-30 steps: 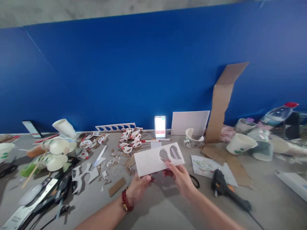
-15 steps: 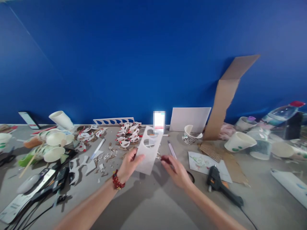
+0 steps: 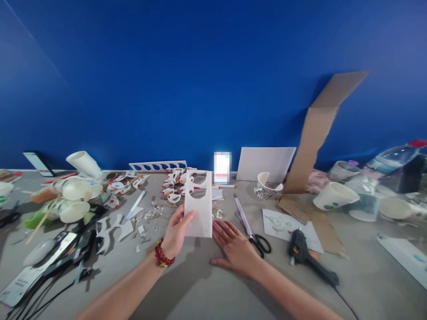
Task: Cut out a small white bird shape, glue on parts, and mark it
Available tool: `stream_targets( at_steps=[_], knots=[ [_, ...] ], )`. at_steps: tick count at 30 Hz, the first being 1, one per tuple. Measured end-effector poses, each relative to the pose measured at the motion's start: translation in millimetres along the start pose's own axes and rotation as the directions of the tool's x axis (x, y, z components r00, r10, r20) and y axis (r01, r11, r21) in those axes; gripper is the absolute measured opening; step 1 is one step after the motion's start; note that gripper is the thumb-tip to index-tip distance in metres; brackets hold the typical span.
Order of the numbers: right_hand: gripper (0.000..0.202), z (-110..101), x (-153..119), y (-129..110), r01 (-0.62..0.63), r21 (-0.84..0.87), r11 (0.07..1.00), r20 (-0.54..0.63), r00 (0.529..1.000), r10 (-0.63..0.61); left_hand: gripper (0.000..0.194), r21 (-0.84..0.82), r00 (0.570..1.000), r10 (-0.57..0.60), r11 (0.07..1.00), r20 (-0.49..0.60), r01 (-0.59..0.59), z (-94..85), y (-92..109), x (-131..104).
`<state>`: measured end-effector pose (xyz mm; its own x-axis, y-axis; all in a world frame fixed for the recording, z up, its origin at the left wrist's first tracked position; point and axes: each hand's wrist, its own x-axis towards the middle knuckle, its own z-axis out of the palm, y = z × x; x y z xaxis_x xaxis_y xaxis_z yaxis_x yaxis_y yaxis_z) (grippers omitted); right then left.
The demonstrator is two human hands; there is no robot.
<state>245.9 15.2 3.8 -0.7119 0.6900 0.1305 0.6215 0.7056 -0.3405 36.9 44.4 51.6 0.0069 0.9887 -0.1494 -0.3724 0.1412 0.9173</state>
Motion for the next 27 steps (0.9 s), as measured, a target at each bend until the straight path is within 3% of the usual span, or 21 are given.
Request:
stream_targets(
  at_steps=[5,7,9,11,13,15,16,20,27],
  knots=[
    [0.072,3,-12,-4,0.103,0.070,0.992,0.068,0.992,-0.108,0.044,-0.004,0.998,-0.033,0.999,0.044,0.033,-0.7,-4,-10],
    [0.052,-4,-12,-3,-0.039,0.103,0.994,-0.048,0.998,0.044,0.043,0.001,0.997,-0.062,0.998,0.047,0.062,0.6,-7,-13],
    [0.034,-13,-8,2,-0.157,0.235,0.959,-0.224,0.951,0.210,0.040,0.014,0.994,-0.089,0.996,0.062,0.088,2.5,-10,-16],
    [0.030,-20,-2,6,-0.163,0.509,0.845,-0.293,0.890,0.348,0.038,0.036,0.992,-0.096,0.995,0.082,0.093,4.7,-14,-19],
    [0.030,-22,4,5,-0.131,0.785,0.606,-0.221,0.854,0.471,0.037,0.061,0.991,-0.090,0.995,0.097,0.085,7.0,-18,-22],
    [0.031,-18,8,0,-0.107,0.915,0.390,-0.126,0.841,0.526,0.035,0.090,0.991,-0.087,0.993,0.104,0.078,9.0,-23,-25],
    [0.032,-15,9,-3,-0.099,0.940,0.327,-0.100,0.836,0.539,0.034,0.107,0.991,-0.088,0.991,0.103,0.077,9.8,-26,-26],
    [0.033,0,8,-10,-0.121,0.963,0.240,-0.040,0.818,0.573,0.033,0.123,0.985,-0.129,0.986,0.115,0.115,10.2,-32,-29],
    [0.029,16,0,-10,-0.140,0.980,0.142,0.033,0.816,0.577,0.025,0.104,0.982,-0.189,0.977,0.021,0.186,2.3,-44,-25]
  ],
)
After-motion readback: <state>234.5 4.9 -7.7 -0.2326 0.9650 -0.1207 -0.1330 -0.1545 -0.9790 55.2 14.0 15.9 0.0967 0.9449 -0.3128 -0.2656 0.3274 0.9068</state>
